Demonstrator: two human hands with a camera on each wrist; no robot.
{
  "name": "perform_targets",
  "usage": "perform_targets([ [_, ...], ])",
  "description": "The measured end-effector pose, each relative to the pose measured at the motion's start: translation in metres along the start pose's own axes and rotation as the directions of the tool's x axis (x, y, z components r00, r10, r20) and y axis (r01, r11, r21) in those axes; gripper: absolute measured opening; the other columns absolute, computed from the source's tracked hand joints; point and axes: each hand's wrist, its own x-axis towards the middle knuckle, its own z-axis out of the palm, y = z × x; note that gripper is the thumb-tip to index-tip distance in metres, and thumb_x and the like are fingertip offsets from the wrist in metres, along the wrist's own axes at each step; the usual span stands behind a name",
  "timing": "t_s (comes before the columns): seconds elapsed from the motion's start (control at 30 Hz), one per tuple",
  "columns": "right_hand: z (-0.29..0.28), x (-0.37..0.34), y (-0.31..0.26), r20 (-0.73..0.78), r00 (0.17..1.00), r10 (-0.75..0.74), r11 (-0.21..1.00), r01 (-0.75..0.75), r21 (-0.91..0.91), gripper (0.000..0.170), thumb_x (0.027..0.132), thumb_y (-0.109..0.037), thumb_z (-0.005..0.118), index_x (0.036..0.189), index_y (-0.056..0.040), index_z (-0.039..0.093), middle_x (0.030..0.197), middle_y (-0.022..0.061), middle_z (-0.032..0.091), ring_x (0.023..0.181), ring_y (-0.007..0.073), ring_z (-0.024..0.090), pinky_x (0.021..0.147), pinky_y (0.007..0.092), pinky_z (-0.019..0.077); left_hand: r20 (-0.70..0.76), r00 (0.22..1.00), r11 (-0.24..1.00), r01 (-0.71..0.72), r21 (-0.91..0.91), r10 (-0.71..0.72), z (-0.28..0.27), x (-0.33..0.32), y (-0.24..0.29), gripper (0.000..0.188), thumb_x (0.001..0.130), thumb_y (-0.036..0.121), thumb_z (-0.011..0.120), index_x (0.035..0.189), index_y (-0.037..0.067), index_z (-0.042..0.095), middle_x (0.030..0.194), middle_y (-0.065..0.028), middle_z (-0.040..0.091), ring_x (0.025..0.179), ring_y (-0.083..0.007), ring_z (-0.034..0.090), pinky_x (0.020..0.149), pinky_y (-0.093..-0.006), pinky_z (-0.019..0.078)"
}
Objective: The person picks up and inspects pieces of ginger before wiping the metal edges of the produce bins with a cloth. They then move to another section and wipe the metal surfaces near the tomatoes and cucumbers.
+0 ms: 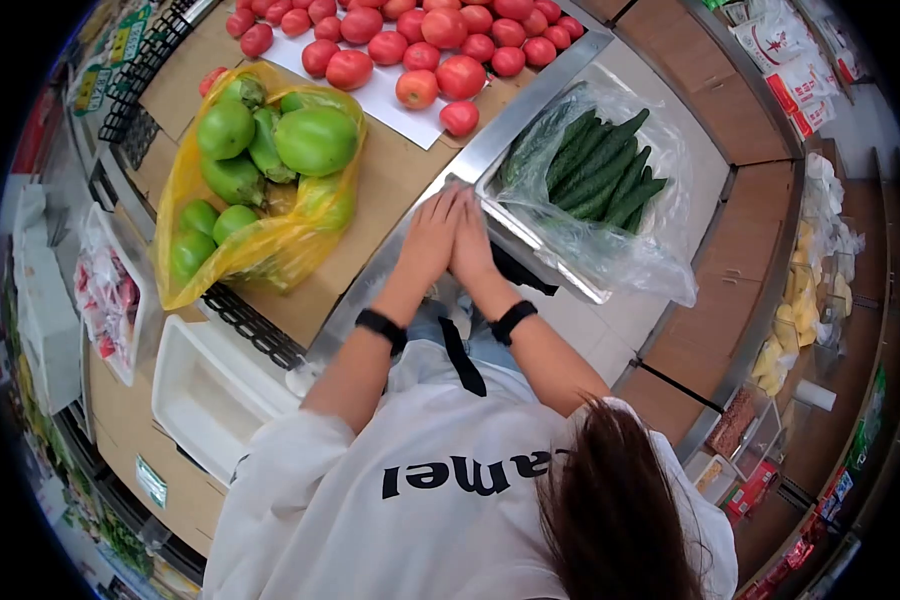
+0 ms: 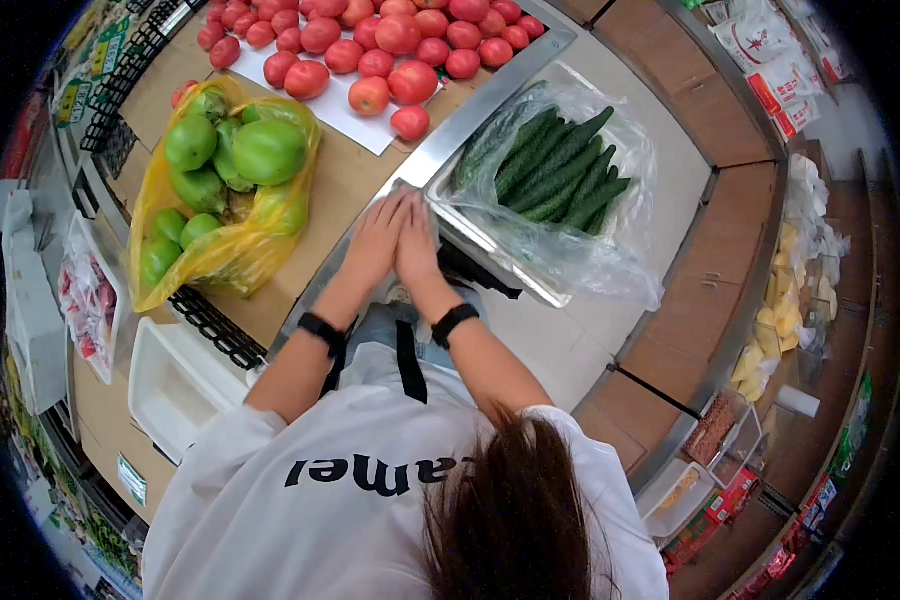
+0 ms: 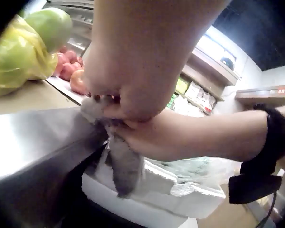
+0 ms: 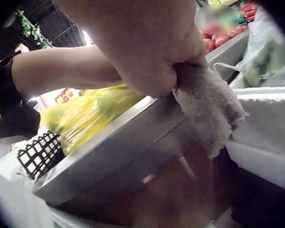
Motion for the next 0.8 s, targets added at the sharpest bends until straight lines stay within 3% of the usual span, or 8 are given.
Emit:
perform_targets([
  [0.17,-0.035,0.028,-0.002,-0.015,1.0,0.001,1.0,-0.001,0.023,0.063,0.078,-0.011,0.051,0.133,0.0089,0.028,0.137,0.0303,0.028,0.13,0.0445,0.023,0.109,0.0452,0.0186,0.107,0.991,0.997,-0.078,-0.008,0.078,0.016,0.035,-0.016,0.048,0.083,0.014,0.046,0.13,0.006,0.04,0.134,-0.009,0.042,0.117,-0.0249,0.043,0.098,-0.0349,0.0357],
  [0.33,-0.017,-0.006,-0.021,0.016,0.997,-0.07,0.996,0.069,0.053,0.062,0.077,-0.007,0.051,0.132,0.0097,0.028,0.136,0.0293,0.031,0.128,0.0456,0.025,0.109,0.045,0.0199,0.227,0.974,1.0,0.013,0.028,-0.019,0.003,-0.016,-0.02,0.058,0.078,0.014,0.053,0.133,0.006,0.036,0.136,-0.009,0.041,0.116,-0.0294,0.043,0.098,-0.0393,0.0349],
  [0.4,-0.011,-0.018,-0.032,0.154,0.982,-0.11,0.985,0.087,0.148,0.062,0.075,-0.005,0.05,0.132,0.0102,0.029,0.136,0.0292,0.03,0.128,0.0449,0.026,0.109,0.0457,0.0204,0.262,0.964,0.999,0.046,0.001,-0.045,-0.008,-0.034,-0.02,0.062,0.075,0.013,0.055,0.133,0.007,0.035,0.136,-0.009,0.04,0.115,-0.0309,0.043,0.098,-0.0408,0.0344],
  [0.5,-0.029,-0.014,-0.043,0.178,0.975,-0.135,0.982,0.155,-0.107,0.059,0.075,-0.002,0.048,0.13,0.0117,0.031,0.135,0.0291,0.033,0.127,0.0409,0.03,0.108,0.0436,0.0231,0.305,0.949,0.993,0.1,-0.059,-0.078,-0.019,-0.035,-0.017,0.067,0.071,0.011,0.059,0.134,0.01,0.036,0.137,-0.0097,0.039,0.112,-0.0323,0.044,0.097,-0.0417,0.0343],
  [0.53,-0.031,-0.008,-0.041,0.177,0.976,-0.13,0.965,0.166,-0.205,0.058,0.075,-0.002,0.048,0.13,0.012,0.032,0.134,0.029,0.034,0.127,0.0393,0.031,0.107,0.0429,0.0241,0.237,0.97,0.995,0.071,-0.069,-0.052,-0.012,-0.027,-0.018,0.066,0.071,0.011,0.058,0.134,0.011,0.036,0.137,-0.0099,0.039,0.111,-0.0325,0.044,0.096,-0.0413,0.0347],
  [0.6,-0.038,0.008,-0.032,0.122,0.99,-0.077,0.976,0.1,-0.195,0.057,0.076,-0.002,0.048,0.129,0.0123,0.033,0.132,0.0284,0.036,0.125,0.0382,0.034,0.106,0.0422,0.0257,0.165,0.986,0.996,0.032,-0.08,-0.019,-0.002,-0.004,-0.021,0.066,0.071,0.01,0.058,0.134,0.012,0.036,0.138,-0.01,0.039,0.11,-0.0326,0.045,0.095,-0.041,0.0351],
  [0.73,-0.041,0.041,-0.003,0.028,0.996,-0.084,0.936,0.088,-0.34,0.048,0.079,-0.004,0.046,0.124,0.0112,0.04,0.123,0.0266,0.046,0.117,0.0351,0.043,0.101,0.0388,0.0322,0.211,0.977,1.0,-0.025,-0.006,0.025,0.003,0.045,-0.022,0.062,0.073,0.011,0.056,0.132,0.012,0.038,0.138,-0.0092,0.04,0.108,-0.0327,0.045,0.096,-0.04,0.0336],
  [0.8,-0.041,0.041,0.0,-0.001,0.999,-0.051,0.966,0.049,-0.254,0.049,0.078,-0.005,0.047,0.124,0.0107,0.04,0.123,0.0268,0.046,0.117,0.0355,0.043,0.102,0.0391,0.0315,0.28,0.96,0.999,-0.021,0.05,0.007,0.003,0.056,-0.02,0.061,0.073,0.013,0.057,0.132,0.011,0.038,0.137,-0.0094,0.04,0.106,-0.0329,0.046,0.096,-0.0398,0.0325],
])
